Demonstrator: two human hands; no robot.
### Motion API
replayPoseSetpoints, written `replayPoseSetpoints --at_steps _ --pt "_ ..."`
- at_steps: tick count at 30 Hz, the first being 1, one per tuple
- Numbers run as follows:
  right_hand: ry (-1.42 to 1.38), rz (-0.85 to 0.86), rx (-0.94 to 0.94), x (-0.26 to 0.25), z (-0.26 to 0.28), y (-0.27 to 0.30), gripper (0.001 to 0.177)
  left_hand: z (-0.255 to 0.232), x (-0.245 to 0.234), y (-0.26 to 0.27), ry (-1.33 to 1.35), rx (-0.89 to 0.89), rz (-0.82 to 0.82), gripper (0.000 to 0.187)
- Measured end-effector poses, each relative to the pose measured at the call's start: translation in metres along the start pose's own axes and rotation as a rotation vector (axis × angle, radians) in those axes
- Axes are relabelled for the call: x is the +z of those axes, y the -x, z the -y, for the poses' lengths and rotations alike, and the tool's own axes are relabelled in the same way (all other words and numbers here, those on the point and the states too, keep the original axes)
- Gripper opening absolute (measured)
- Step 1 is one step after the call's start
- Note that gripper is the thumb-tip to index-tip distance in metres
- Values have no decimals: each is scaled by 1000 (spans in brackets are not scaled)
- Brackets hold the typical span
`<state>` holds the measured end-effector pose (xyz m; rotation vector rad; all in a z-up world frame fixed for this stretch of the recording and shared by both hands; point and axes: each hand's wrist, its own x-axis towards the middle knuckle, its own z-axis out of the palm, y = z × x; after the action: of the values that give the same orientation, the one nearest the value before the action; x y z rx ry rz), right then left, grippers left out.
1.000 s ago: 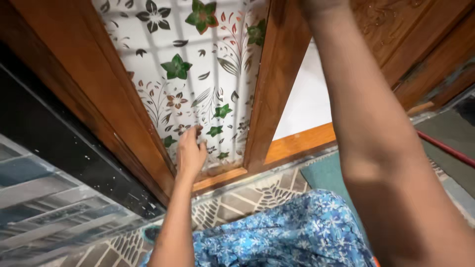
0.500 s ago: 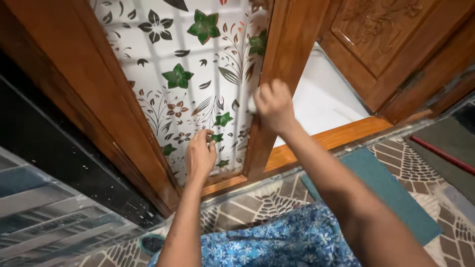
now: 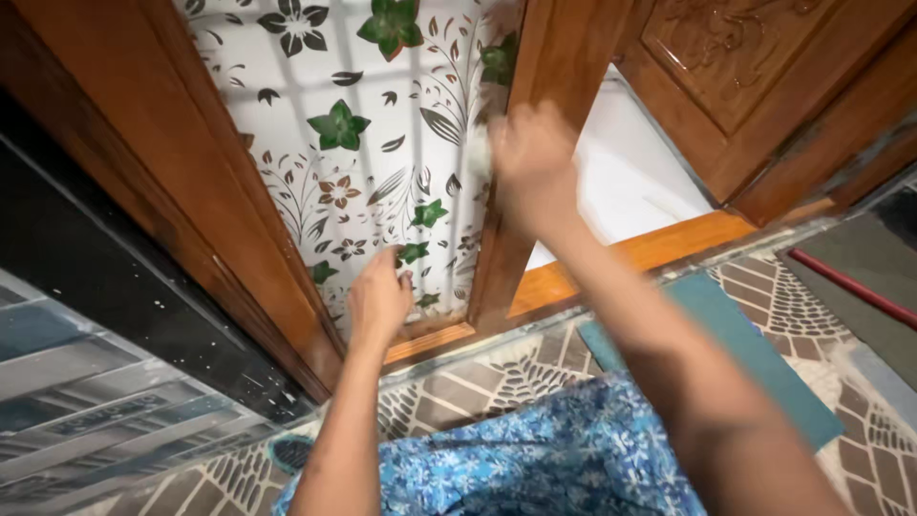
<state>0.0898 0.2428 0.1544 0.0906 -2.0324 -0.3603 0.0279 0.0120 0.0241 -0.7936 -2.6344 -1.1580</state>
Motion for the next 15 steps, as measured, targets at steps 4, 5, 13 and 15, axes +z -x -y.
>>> replayPoseSetpoints --at_steps 4,5,13,15 --pt "-11 349 -114 34 26 79 13 0 15 -3 -54 29 22 40" --pt "20 304 -151 41 21 85 15 0 18 -6 -73 7 47 39" --pt "160 -7 -305 27 -19 24 12 15 33 -17 -128 45 10 38" --pt "252 -102 -347 17 -37 -5 19 15 29 -13 -159 40 23 37"
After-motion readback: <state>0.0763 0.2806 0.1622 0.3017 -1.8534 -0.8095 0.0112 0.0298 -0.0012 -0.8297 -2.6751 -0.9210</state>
